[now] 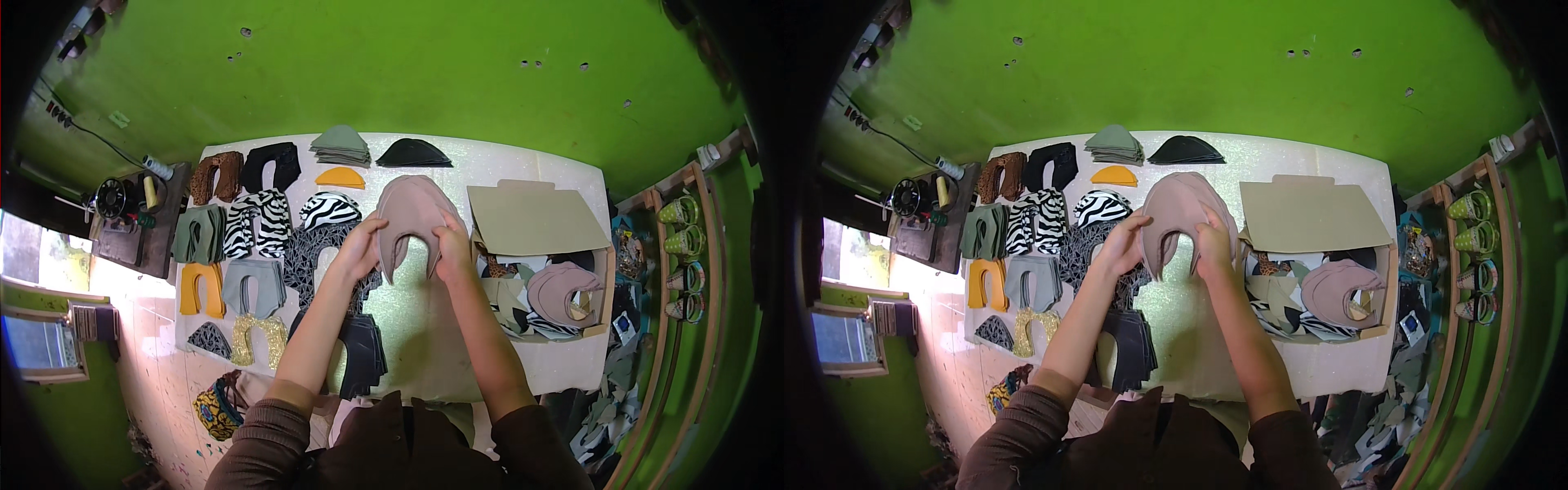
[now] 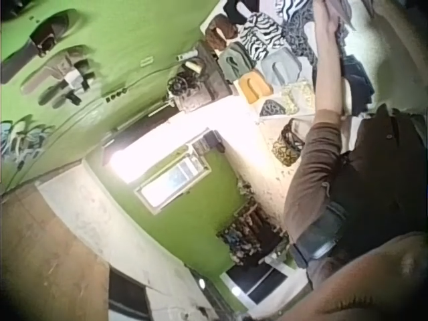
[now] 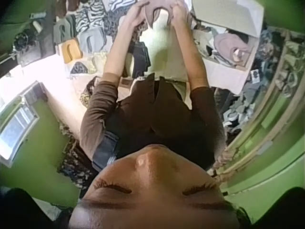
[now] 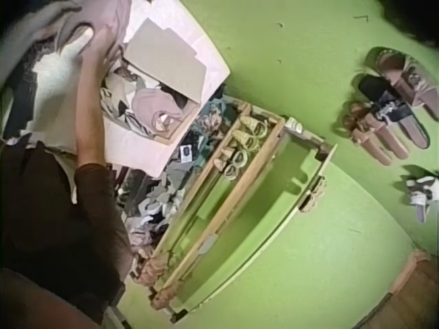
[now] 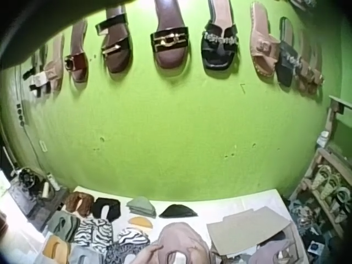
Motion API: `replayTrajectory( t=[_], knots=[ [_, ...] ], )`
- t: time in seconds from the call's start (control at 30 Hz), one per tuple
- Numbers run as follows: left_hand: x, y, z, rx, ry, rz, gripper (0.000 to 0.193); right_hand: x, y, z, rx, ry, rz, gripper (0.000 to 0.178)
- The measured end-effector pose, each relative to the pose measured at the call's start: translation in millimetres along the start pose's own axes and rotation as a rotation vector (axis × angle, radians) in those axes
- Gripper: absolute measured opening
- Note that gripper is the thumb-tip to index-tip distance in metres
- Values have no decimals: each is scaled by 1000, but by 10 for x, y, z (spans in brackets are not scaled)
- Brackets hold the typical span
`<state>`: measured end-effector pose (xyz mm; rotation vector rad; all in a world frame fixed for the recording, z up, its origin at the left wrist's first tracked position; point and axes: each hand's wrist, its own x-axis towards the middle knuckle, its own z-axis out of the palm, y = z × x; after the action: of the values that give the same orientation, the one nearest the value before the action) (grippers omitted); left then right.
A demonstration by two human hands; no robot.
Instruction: Sorting and arranging various shoe upper components on a workbench.
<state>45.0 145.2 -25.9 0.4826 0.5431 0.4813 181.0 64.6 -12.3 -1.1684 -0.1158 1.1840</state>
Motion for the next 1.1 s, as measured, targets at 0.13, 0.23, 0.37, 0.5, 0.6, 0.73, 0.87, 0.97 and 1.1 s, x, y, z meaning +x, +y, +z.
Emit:
replayTrajectory(
  t=[0.13, 0.23, 0.37, 0.5, 0.6, 0.73, 0.87, 0.97, 1.1],
  knots=[
    [165, 33, 33, 39, 6, -10, 43, 152, 16, -84, 27, 65, -74, 48],
    [224, 53, 0, 101, 12, -5, 44, 169, 9, -35, 14, 121, -29, 49],
    [268, 66, -15, 200, 33, -11, 41, 180, 15, -18, 25, 149, 20, 49],
    [303, 131, -68, 245, 70, -11, 44, 187, 1, 0, 18, 147, 15, 46],
    [361, 108, -146, 303, 99, 15, 48, 239, 71, -89, -41, 131, -61, 44],
    [383, -5, -120, 661, 284, 302, 53, 305, 201, -268, -575, 186, -461, 41],
    [370, -152, -259, 1138, 415, 439, 56, 311, 305, -239, -1192, 247, -648, 47],
    [401, -255, -268, 1214, 365, 420, 57, 329, 442, -244, -1560, 318, -496, 58],
    [418, -300, -248, 1215, 366, 429, 58, 311, 505, -349, -1502, 325, -421, 56]
  ],
)
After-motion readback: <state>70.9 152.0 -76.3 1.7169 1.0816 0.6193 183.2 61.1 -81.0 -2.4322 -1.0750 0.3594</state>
